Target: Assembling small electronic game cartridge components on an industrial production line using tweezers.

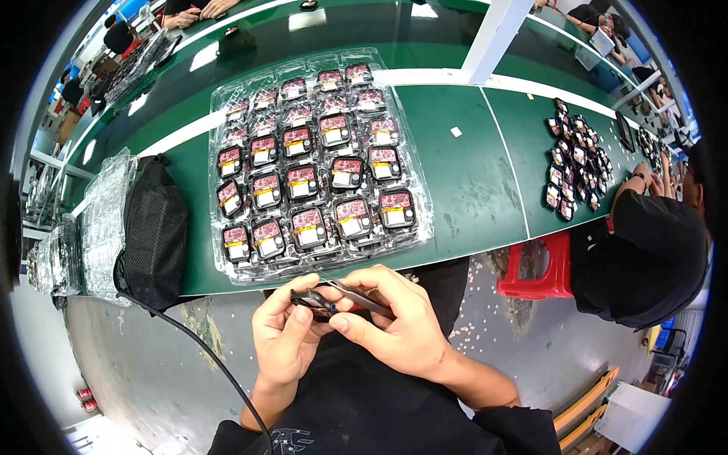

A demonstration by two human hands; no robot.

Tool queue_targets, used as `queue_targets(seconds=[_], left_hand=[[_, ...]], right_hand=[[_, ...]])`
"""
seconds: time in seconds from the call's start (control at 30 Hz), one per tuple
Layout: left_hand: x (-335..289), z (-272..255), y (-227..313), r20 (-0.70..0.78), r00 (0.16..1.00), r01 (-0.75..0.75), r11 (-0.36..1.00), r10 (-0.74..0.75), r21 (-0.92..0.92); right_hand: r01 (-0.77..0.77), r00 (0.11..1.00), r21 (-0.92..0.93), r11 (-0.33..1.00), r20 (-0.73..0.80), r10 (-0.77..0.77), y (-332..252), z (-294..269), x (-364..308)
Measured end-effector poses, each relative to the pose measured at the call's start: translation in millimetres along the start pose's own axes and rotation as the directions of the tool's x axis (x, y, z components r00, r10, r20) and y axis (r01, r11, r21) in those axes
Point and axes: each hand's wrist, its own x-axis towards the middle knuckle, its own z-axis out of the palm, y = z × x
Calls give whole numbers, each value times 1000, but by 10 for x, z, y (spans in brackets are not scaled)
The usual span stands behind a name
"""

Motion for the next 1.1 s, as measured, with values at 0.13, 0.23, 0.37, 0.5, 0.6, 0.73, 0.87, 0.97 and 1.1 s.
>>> queue_targets(seconds=[0.13, 0.23, 0.37, 0.5, 0.6, 0.73, 0.87, 0.97, 1.1], left_hand=[[-14, -42, -58, -36, 998, -41, 999, 42, 30], [-15, -19, -69, -34, 997, -72, 997, 72, 16], [-26, -35, -111, -55, 995, -77, 997, 78, 20], [-22, -8, -166, 7, 985, -172, 963, 174, 208], [4, 91, -138, 19, 966, -254, 930, 258, 266], [-4, 20, -105, 32, 966, -254, 925, 255, 282], [-51, -4, -141, 49, 971, -239, 935, 234, 262], [-86, 2, -149, 58, 971, -237, 939, 230, 251], [-111, -57, -125, 28, 972, -232, 934, 233, 272]], right_hand=[[63, 997, -144, 988, -28, -68, 86, 16, 4], [131, 989, -286, 949, -31, -145, 70, 41, -14], [208, 961, -255, 944, -126, -246, 101, 124, -14], [279, 951, -341, 898, -30, -307, 9, 48, 35], [196, 957, -310, 930, -148, -251, -149, -109, 192], [202, 907, -404, 892, -267, -327, -370, -519, 826], [145, 838, -643, 752, -325, -439, -369, -731, 1450], [47, 853, -795, 605, -283, -439, -380, -716, 1600], [-44, 908, -836, 547, -261, -327, -397, -591, 1588]])
